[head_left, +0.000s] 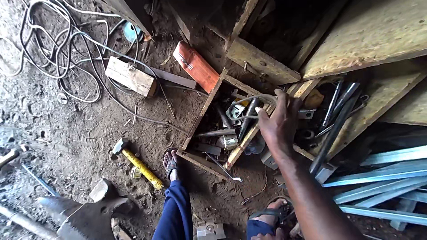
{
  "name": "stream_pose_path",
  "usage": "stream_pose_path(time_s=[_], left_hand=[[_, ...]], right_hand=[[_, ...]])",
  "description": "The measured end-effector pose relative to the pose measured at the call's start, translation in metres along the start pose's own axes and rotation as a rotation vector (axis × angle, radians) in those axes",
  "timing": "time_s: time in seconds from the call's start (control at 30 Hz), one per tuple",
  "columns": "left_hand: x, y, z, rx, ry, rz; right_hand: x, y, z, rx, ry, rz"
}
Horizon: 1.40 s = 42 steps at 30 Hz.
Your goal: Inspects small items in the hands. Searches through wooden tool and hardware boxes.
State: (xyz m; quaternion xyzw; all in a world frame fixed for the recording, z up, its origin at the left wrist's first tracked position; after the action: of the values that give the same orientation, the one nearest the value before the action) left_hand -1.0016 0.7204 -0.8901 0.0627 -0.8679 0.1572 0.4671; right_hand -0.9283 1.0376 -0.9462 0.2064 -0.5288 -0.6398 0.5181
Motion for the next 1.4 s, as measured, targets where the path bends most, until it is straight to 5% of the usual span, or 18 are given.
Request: stream_pose_path(time_s=[0.07,0.17,0.3,0.47,0.57,0.73,0.83,0.9,1.03,1.2,1.3,1.4], left_hand=[[0.0,0.0,0.001,-0.008,0.003,0.005],[0.001,-0.002,0.002,-0.031,-0.014,-0.001],[0.014,0.009,-0.007,-0.083,0.0,0.073],[0.003,-0.004,0.004,-0.023,-0.013,0.015],[-0.001,-0.011,0.005,-0.01,-0.03,0.014],[-0.002,-0.014,0.003,-0.017,-0.039,0.016],[0.0,-0.009,0.001,-0.034,-0.021,0.02],[0.002,-0.007,0.001,-0.04,-0.005,0.034],[0.004,-0.014,0.001,-0.072,-0.045,0.059],[0.005,-0.029,0.009,-0.091,-0.185,-0.118],[0.008,-0.028,0.015,-0.043,-0.18,-0.129],[0.01,-0.025,0.013,-0.054,-0.182,-0.145]], right_hand=[[0.018,-0.012,0.029,0.046,0.215,0.023],[0.061,-0.086,0.074,0.157,0.569,0.235],[0.1,-0.175,0.076,0.401,0.692,0.439],[0.125,-0.141,0.064,0.377,0.77,0.328],[0.14,-0.104,0.041,0.239,0.593,0.312],[0.128,-0.096,-0.024,-0.313,-0.189,0.641],[0.105,-0.095,-0.015,-0.761,-0.365,0.56],[0.078,-0.083,-0.001,-0.848,-0.321,0.398],[0.058,-0.067,0.028,-0.332,0.004,0.196],[0.145,-0.173,0.062,0.159,0.456,0.445],[0.159,-0.202,0.059,0.392,0.536,0.388],[0.159,-0.198,0.055,0.342,0.534,0.412]])
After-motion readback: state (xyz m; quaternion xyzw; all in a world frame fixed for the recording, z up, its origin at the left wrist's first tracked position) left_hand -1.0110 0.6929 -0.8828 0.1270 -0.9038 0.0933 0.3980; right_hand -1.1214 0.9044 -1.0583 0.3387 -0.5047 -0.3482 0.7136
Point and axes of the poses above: each hand's wrist, its own x-axis away from the middle knuckle, its own y-axis out of the back of the hand, z = x × y, the point moved 8 cm from there along -x, towards the middle knuckle
